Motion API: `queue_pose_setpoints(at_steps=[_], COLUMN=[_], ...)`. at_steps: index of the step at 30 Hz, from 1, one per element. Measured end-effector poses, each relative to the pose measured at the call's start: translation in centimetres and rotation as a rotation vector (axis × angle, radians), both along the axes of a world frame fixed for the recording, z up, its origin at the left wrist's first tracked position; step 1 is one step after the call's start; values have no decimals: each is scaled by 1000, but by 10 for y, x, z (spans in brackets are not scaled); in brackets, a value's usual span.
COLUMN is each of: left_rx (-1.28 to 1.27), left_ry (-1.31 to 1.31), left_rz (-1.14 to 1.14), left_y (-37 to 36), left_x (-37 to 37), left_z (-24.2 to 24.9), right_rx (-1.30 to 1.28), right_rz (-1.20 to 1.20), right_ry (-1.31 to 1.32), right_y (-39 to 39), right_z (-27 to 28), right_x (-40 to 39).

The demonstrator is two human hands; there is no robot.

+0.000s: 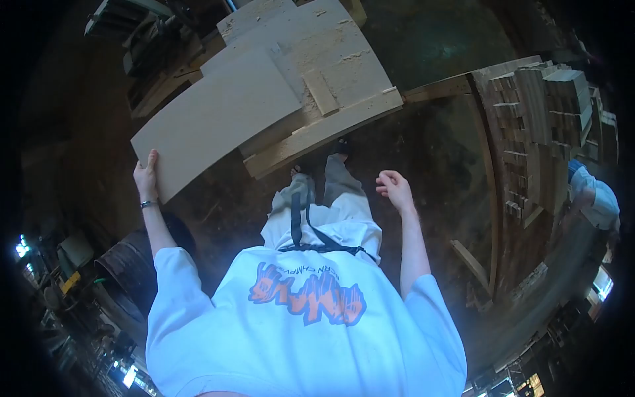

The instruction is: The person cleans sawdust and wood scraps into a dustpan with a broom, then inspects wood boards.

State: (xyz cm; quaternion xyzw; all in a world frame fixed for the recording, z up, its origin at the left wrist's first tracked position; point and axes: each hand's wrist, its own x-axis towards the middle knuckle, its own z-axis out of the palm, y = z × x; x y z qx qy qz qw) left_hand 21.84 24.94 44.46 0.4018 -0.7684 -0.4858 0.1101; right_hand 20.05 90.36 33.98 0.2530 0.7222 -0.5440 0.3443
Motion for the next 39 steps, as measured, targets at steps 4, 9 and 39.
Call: queue_pose_setpoints(at_steps=[4, 9, 39], left_rx=[-124, -26, -116], left_ry=[-138, 0, -111], left_rz=[-46, -66, -68], left_y=[-74, -41, -79], left_x=[59, 40, 41], left_z=[15, 22, 12], right_rx=[24, 119, -415], right_rz=[4, -112, 292], right_ry=[-21, -113, -71], right_y=[-2, 6, -143], right_z=[-1, -14, 26], right_x=[7, 39, 30])
